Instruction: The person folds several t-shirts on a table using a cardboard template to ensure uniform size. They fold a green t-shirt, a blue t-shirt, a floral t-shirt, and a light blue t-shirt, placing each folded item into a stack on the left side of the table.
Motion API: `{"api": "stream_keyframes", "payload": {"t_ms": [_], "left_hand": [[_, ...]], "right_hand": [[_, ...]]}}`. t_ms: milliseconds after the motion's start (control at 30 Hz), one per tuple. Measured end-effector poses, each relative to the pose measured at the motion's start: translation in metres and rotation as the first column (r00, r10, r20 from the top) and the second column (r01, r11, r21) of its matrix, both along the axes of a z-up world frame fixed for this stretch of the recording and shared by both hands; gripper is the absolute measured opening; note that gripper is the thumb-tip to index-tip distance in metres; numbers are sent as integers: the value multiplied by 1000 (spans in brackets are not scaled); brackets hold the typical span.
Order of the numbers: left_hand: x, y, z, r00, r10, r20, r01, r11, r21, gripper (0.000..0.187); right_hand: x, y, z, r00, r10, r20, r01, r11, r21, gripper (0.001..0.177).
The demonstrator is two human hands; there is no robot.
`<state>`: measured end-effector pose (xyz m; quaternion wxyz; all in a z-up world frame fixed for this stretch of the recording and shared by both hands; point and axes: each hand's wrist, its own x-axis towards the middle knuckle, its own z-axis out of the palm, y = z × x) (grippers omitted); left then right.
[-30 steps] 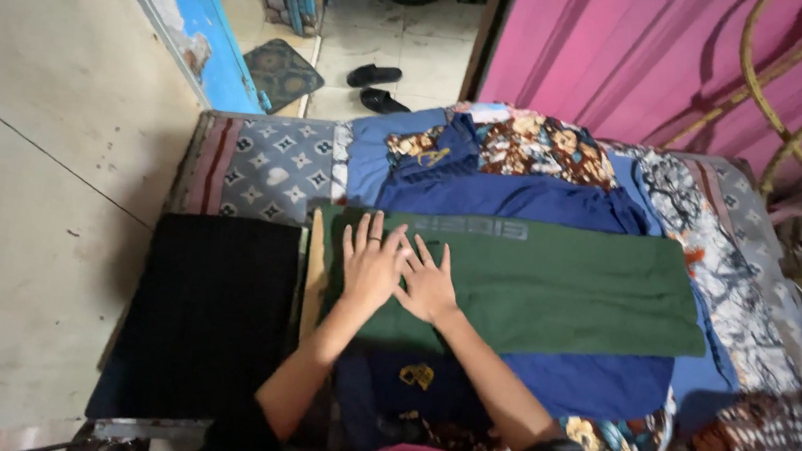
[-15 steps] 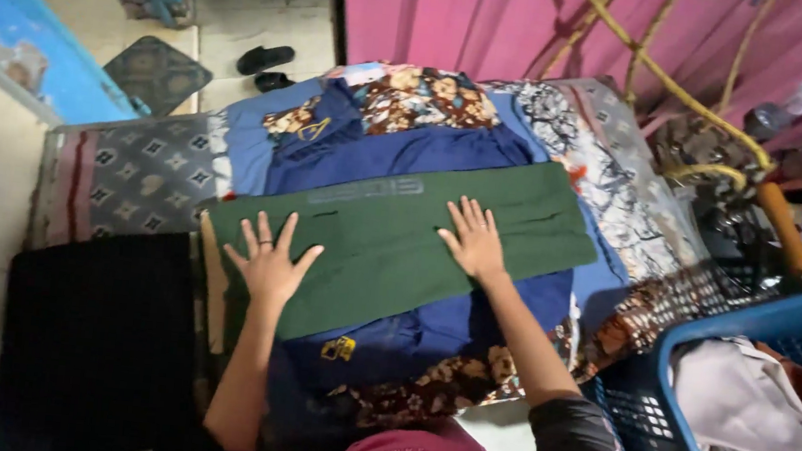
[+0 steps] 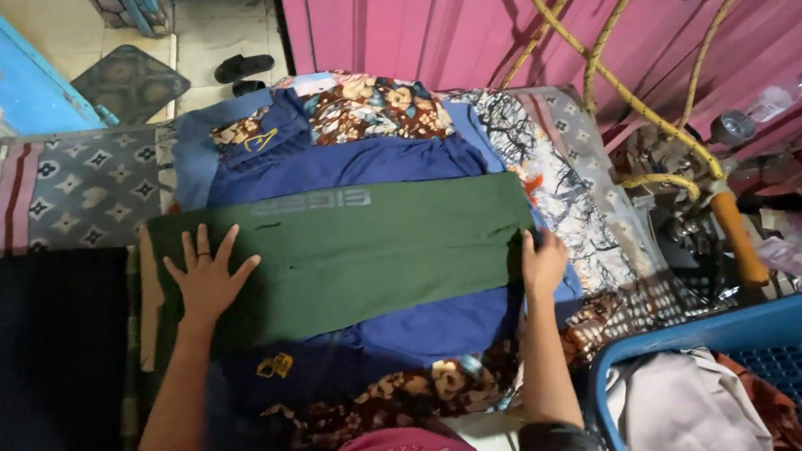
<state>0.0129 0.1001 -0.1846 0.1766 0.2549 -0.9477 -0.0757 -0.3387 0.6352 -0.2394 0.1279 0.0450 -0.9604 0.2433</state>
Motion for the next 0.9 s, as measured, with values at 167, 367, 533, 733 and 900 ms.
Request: {"api": "stream_keyframes", "payload": {"t_ms": [167,367,533,733,900], "left_hand": [[-53,9,-14,957,133,256,-218,916,337,78],[-184,160,60,971,-158,178,124,974,189,56],[-260,275,85,808,-583,88,266,494,828,63],[-316,340,71,961,-275,21,-54,-113,992,125],[-370,327,-51,970,-232,73,-62,52,997,94]], "right_hand": [[14,6,58,842,-208,498,232,973,14,96],[-16,9,51,746,-22,666,195,963,-186,98],[-44,9,-5,854,30,520,87,976,-199,72],[38,-70,148,924,-23,382,4,999,49,35],[94,-109,153,911,293,289,-325,944,65,25]]}}
